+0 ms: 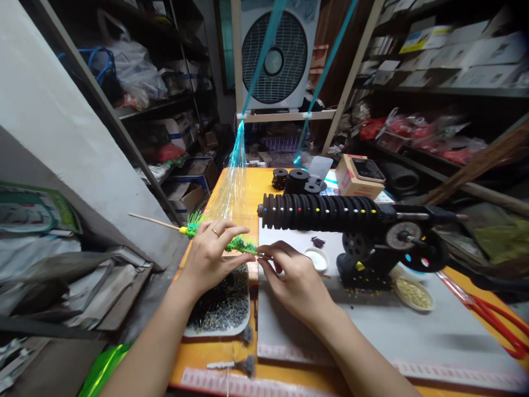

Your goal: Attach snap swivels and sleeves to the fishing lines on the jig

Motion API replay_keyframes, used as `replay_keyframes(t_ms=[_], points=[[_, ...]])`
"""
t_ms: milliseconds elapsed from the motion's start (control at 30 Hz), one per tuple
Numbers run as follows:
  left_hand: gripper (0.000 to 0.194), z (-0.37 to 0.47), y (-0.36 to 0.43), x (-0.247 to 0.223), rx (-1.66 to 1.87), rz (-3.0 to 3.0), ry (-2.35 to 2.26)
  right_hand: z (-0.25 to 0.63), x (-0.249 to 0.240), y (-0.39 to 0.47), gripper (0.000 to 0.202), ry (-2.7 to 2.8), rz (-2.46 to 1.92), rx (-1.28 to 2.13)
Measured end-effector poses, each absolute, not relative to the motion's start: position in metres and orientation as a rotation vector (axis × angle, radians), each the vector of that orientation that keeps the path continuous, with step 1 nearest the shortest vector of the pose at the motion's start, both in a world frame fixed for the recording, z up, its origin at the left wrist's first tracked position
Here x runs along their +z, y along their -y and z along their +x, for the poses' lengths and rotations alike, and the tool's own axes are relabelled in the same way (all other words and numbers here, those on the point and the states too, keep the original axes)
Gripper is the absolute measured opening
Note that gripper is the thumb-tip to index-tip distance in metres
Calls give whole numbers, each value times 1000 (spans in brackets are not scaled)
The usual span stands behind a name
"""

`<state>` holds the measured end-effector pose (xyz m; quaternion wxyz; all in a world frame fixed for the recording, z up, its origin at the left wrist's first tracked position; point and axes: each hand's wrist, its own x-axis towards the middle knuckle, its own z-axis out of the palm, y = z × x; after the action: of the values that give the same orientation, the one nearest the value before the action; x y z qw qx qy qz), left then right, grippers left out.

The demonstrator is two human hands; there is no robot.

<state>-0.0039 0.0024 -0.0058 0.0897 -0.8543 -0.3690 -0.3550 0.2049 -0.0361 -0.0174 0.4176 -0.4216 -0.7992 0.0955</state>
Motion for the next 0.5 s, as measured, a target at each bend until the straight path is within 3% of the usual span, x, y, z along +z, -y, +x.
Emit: replay_keyframes(t_ms=[500], points=[[38,-5,-4,-6,-1056,-2555,1102,206,-17,37,29,2036,-1034,286]])
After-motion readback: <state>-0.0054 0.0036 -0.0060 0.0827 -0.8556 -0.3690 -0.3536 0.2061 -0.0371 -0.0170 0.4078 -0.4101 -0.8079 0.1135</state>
